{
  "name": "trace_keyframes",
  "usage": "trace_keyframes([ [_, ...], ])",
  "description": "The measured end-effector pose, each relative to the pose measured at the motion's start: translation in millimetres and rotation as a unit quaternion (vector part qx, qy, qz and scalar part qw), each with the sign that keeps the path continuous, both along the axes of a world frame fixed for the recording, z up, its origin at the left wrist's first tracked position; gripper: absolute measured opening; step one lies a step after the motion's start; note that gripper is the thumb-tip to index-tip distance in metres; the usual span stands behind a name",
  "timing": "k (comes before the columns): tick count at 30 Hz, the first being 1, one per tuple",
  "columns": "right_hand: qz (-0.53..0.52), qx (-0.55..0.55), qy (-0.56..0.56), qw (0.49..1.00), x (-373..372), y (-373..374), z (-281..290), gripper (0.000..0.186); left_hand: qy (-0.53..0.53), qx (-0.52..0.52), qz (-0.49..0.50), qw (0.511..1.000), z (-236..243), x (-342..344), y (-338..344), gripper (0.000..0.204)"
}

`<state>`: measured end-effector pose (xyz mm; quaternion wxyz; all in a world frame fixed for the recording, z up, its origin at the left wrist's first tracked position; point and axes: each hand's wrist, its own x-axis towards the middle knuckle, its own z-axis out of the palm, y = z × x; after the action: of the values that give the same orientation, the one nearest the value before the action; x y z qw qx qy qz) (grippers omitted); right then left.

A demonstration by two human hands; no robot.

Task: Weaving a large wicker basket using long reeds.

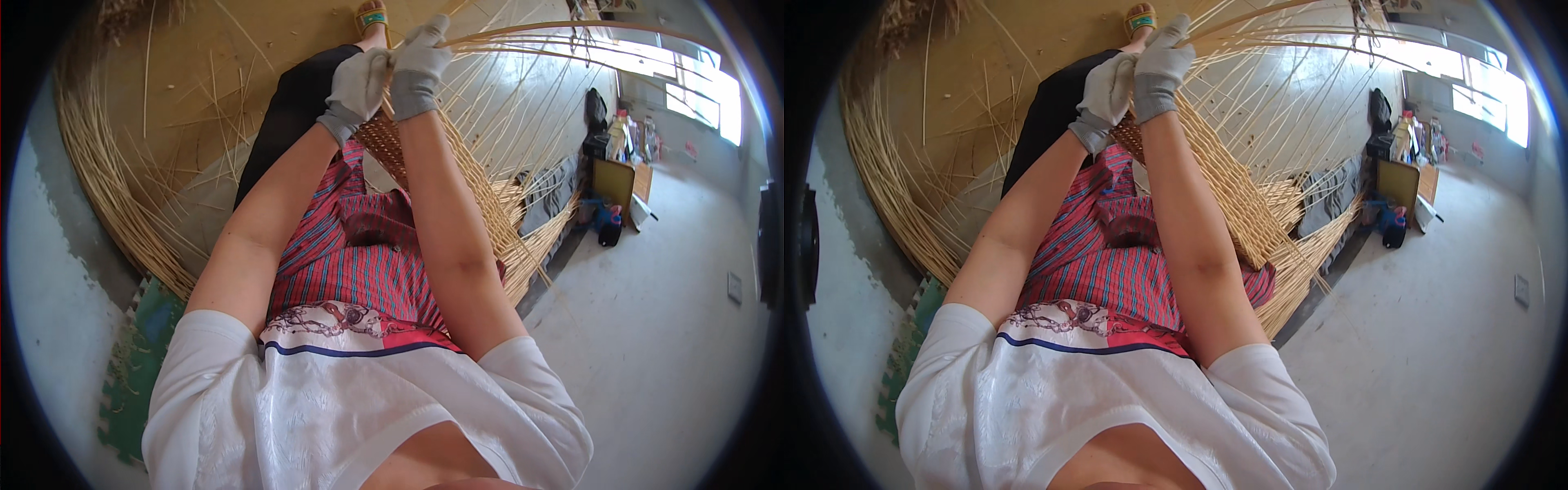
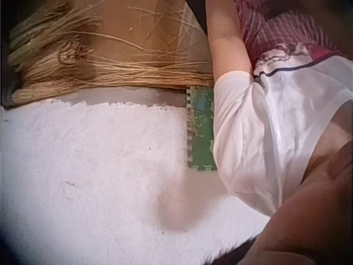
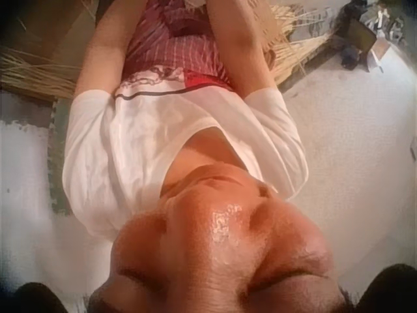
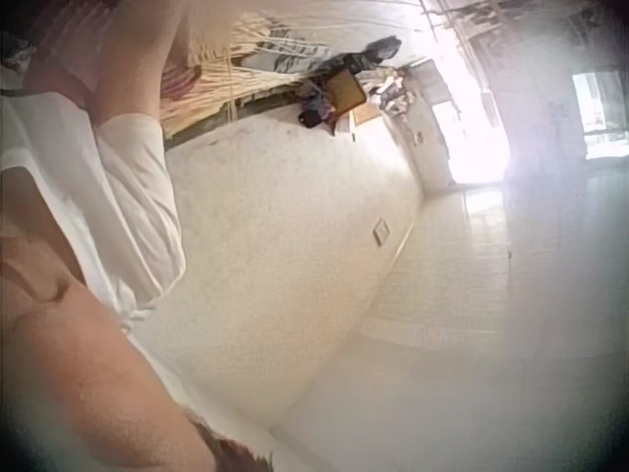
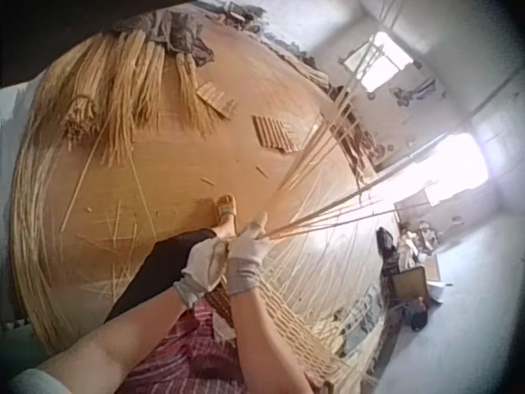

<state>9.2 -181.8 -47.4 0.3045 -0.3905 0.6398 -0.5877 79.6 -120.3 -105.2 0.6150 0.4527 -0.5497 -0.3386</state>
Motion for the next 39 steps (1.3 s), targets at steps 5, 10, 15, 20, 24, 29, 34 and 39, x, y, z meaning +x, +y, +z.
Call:
trace_keyframes([
  [5,0.133,0.069,-0.028,0.988,-2,18,44,0.060,-0.074,0.061,-0.061,0.994,10,23,-6,0.034],
  [10,0.246,0.041,-0.073,0.966,-8,33,113,0.064,0.125,0.161,-0.200,0.958,7,21,-76,0.038],
  [15,0.220,0.026,0.026,0.975,-9,32,128,0.064,0.157,0.138,-0.277,0.938,-22,-26,-137,0.042],
  [20,0.212,-0.012,0.043,0.976,-63,57,90,0.062,0.230,0.195,-0.316,0.899,-30,-25,-127,0.059],
  [24,0.138,-0.116,-0.312,0.933,-97,77,41,0.064,0.281,0.236,-0.337,0.867,-19,-13,-119,0.065],
  [29,0.024,-0.001,-0.540,0.841,-108,88,14,0.059,0.357,0.315,-0.357,0.804,-1,-9,-109,0.057],
  [34,0.191,0.084,-0.542,0.814,-155,130,27,0.029,0.136,0.124,-0.274,0.944,22,7,-60,0.053],
  [39,0.189,0.145,-0.512,0.826,-186,173,22,0.027,0.073,0.371,-0.355,0.855,29,31,-43,0.068],
])
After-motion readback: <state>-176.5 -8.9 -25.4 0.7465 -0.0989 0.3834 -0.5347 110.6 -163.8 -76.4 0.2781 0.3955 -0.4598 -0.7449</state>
